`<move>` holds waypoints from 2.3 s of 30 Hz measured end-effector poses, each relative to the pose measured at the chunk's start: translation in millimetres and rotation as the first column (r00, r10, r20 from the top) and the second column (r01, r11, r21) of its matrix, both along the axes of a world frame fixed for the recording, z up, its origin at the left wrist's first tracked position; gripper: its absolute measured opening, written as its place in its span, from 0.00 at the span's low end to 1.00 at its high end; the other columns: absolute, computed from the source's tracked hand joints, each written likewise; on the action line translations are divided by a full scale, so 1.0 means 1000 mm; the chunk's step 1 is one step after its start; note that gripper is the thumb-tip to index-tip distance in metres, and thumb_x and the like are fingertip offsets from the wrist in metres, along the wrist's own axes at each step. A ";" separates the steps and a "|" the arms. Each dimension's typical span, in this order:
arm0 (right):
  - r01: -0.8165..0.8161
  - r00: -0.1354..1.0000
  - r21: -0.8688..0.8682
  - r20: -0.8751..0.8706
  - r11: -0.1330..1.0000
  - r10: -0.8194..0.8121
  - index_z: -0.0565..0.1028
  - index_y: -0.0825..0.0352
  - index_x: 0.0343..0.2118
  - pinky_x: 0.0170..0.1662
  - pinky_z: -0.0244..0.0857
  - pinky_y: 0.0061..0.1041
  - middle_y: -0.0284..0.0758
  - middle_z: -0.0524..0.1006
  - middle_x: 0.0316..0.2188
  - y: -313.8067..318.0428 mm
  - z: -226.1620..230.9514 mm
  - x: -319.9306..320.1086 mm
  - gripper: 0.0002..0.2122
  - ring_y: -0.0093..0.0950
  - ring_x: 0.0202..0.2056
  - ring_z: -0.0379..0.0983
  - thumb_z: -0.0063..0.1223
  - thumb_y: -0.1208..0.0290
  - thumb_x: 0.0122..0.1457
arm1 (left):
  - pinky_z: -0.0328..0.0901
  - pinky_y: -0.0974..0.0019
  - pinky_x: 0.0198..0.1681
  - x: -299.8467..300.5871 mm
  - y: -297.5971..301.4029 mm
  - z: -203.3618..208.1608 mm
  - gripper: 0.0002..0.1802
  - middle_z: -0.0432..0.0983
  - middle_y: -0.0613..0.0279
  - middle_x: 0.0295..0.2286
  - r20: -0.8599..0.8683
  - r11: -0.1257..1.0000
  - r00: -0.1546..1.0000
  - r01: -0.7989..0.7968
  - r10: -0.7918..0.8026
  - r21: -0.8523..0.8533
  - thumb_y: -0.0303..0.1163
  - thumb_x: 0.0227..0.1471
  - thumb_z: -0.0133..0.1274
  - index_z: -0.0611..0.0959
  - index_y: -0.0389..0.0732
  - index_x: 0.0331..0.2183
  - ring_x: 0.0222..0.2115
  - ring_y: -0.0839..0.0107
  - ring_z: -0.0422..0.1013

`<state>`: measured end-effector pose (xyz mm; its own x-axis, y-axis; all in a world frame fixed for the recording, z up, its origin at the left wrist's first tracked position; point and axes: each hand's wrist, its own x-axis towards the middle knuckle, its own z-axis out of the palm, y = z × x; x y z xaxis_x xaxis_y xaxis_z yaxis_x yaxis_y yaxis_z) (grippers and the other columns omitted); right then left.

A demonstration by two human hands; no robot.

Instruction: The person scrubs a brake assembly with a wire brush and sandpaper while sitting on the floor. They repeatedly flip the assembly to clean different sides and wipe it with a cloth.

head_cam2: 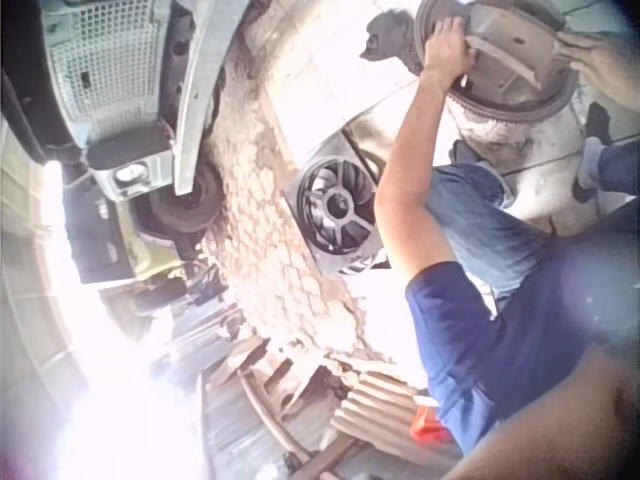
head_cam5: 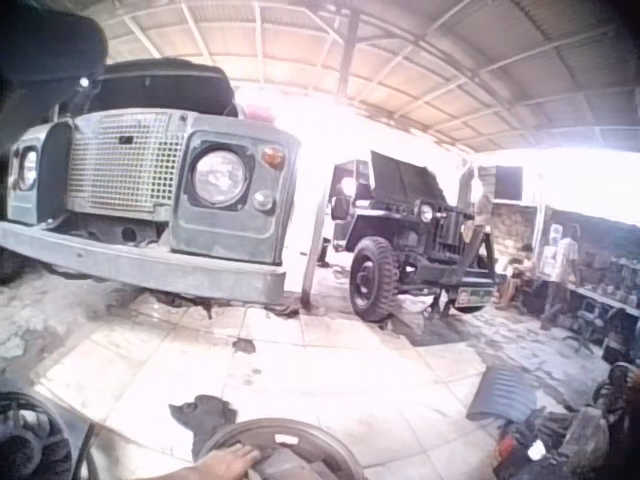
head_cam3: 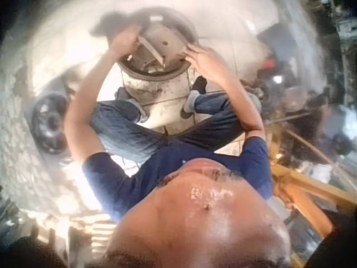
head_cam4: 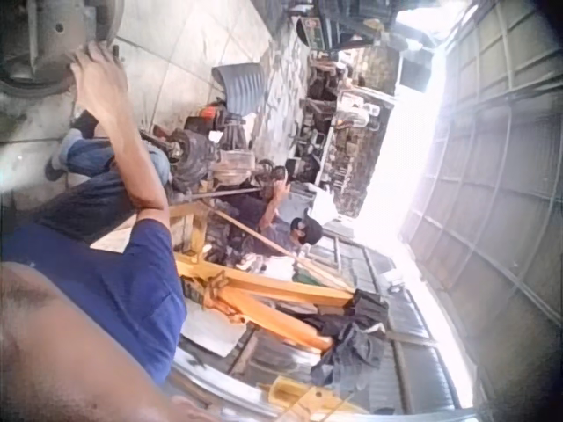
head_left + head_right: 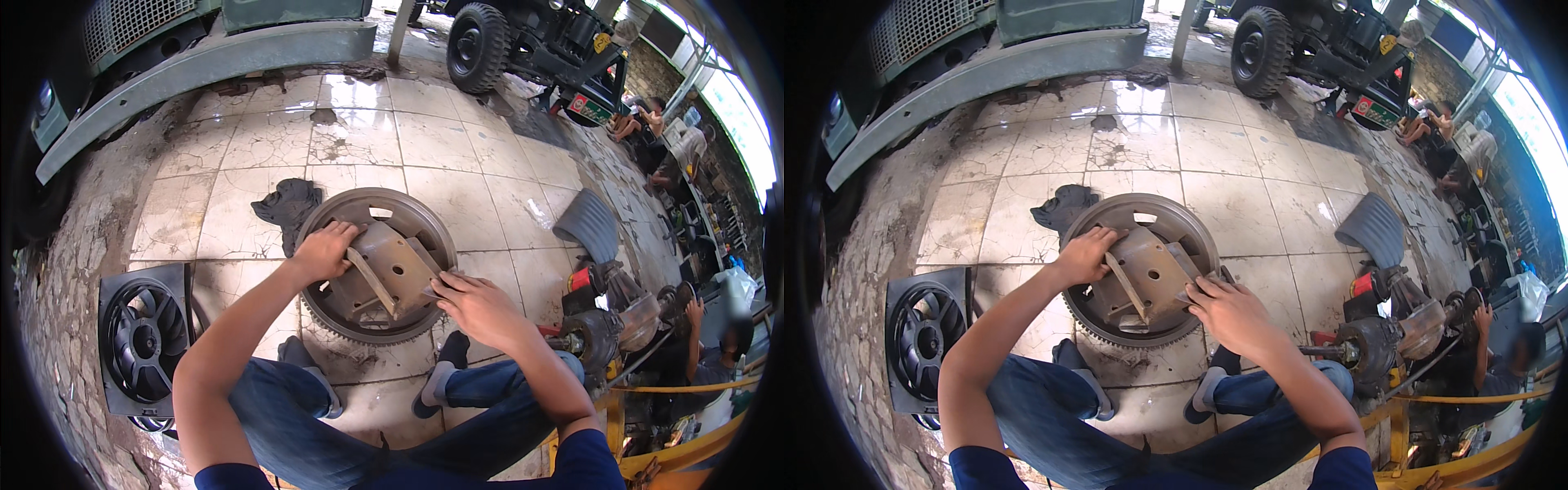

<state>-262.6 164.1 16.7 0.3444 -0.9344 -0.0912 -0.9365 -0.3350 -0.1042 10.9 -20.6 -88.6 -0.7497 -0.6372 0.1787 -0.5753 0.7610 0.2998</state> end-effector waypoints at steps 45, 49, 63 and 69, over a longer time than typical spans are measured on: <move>0.086 0.996 -0.106 0.039 0.991 -0.082 0.72 0.64 0.58 0.59 0.61 0.44 0.42 0.70 0.60 -0.010 -0.018 0.001 0.20 0.40 0.61 0.64 0.41 0.60 0.69 | 0.67 0.55 0.56 -0.001 -0.004 0.002 0.36 0.70 0.50 0.51 0.017 0.999 1.000 -0.006 0.005 0.048 0.30 0.41 0.65 0.70 0.36 0.52 0.55 0.52 0.66; 0.085 0.995 -0.114 0.052 0.990 -0.079 0.73 0.64 0.58 0.60 0.61 0.42 0.41 0.70 0.60 -0.011 -0.026 0.002 0.20 0.40 0.61 0.64 0.41 0.60 0.69 | 0.67 0.55 0.55 0.000 -0.004 0.003 0.36 0.70 0.50 0.51 -0.001 0.999 1.000 -0.001 0.001 0.033 0.30 0.40 0.65 0.70 0.36 0.52 0.54 0.52 0.66; 0.073 0.994 -0.120 0.087 0.990 -0.062 0.74 0.66 0.56 0.58 0.64 0.40 0.42 0.71 0.59 -0.008 -0.029 0.005 0.19 0.41 0.60 0.66 0.43 0.61 0.69 | 0.66 0.56 0.56 -0.001 -0.001 0.004 0.40 0.70 0.51 0.49 0.002 1.000 1.000 0.004 -0.004 0.000 0.28 0.39 0.64 0.69 0.39 0.56 0.54 0.53 0.66; 0.138 0.988 -0.155 0.095 0.978 -0.125 0.73 0.67 0.56 0.57 0.66 0.41 0.42 0.70 0.60 -0.016 -0.028 0.010 0.19 0.40 0.60 0.66 0.42 0.61 0.69 | 0.66 0.56 0.56 -0.004 -0.001 0.009 0.40 0.71 0.51 0.49 0.011 0.999 1.000 -0.010 0.010 0.049 0.28 0.39 0.64 0.69 0.39 0.56 0.54 0.53 0.66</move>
